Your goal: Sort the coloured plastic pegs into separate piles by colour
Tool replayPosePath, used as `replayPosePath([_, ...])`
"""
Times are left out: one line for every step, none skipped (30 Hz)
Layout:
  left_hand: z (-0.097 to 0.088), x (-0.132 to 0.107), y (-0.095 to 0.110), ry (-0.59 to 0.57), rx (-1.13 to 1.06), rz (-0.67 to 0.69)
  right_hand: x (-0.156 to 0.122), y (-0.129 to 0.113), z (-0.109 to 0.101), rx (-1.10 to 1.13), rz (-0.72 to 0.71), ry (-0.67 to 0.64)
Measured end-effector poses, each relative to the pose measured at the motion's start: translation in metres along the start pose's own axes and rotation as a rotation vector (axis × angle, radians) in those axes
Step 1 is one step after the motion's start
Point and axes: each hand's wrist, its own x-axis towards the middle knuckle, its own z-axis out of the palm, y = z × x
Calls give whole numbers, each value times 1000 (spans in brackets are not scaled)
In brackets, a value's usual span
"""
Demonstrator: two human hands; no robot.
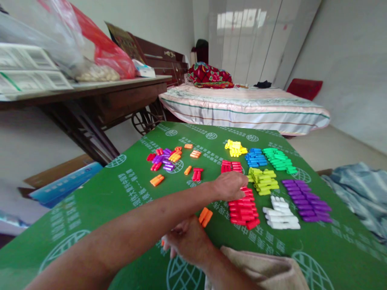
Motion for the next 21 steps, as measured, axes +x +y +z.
replayPosePath([3, 6, 3, -13, 9, -1, 1, 1, 1, 8, -7, 9])
replayPosePath([5, 10, 5, -31, 15, -6, 1, 3, 1, 23, -11, 17])
replayPosePath([6, 12, 7, -54, 18, -11, 1, 5, 2, 38, -10, 26])
replayPosePath([6, 13, 8, -79, 20, -12, 1, 6, 2, 44, -5, 34])
replayPosePath([6, 13, 9, -101, 22, -8, 1, 7, 2, 43, -1, 37])
replayPosePath([6, 11, 9, -117, 22, 0, 0, 8, 3, 34, 3, 37])
replayPosePath([6, 9, 9, -123, 20, 7, -1, 8, 3, 19, 6, 37])
replayPosePath([5, 6, 8, -122, 14, 12, -2, 8, 3, 0, 10, 33])
replayPosePath([5, 3, 6, -113, 4, 13, -3, 7, 3, -21, 15, 24])
replayPosePath([4, -1, 4, -98, -7, 11, -4, 6, 3, -39, 19, 13])
replayPosePath([2, -6, 0, -82, -18, 3, -5, 5, 3, -47, 21, 3])
replayPosePath([1, -12, -4, -64, -28, -6, -6, 4, 3, -43, 20, -6])
replayPosePath([-1, -20, -8, -47, -37, -16, -7, 3, 3, -30, 20, -12])
replayPosePath([-4, -28, -13, -25, -49, -30, -8, 3, 3, -12, 24, -14])
replayPosePath([-7, -38, -19, 3, -64, -52, -9, 3, 3, 5, 32, -16])
replayPosePath([-9, -49, -26, 38, -78, -97, -9, 3, 2, 15, 43, -19])
replayPosePath([-12, -61, -34, 81, -92, -158, -10, 4, 2, 13, 53, -25])
replayPosePath([-15, -74, -43, 122, -95, -245, -10, 4, 2, 1, 59, -32])
replayPosePath([-17, -88, -53, 154, -85, -367, -10, 5, 1, -16, 60, -40])
replayPosePath([-19, -102, -63, 178, -64, -450, -11, 5, 1, -36, 56, -50])
replayPosePath([-21, -116, -74, 194, -45, -514, -11, 5, 0, -56, 50, -57])
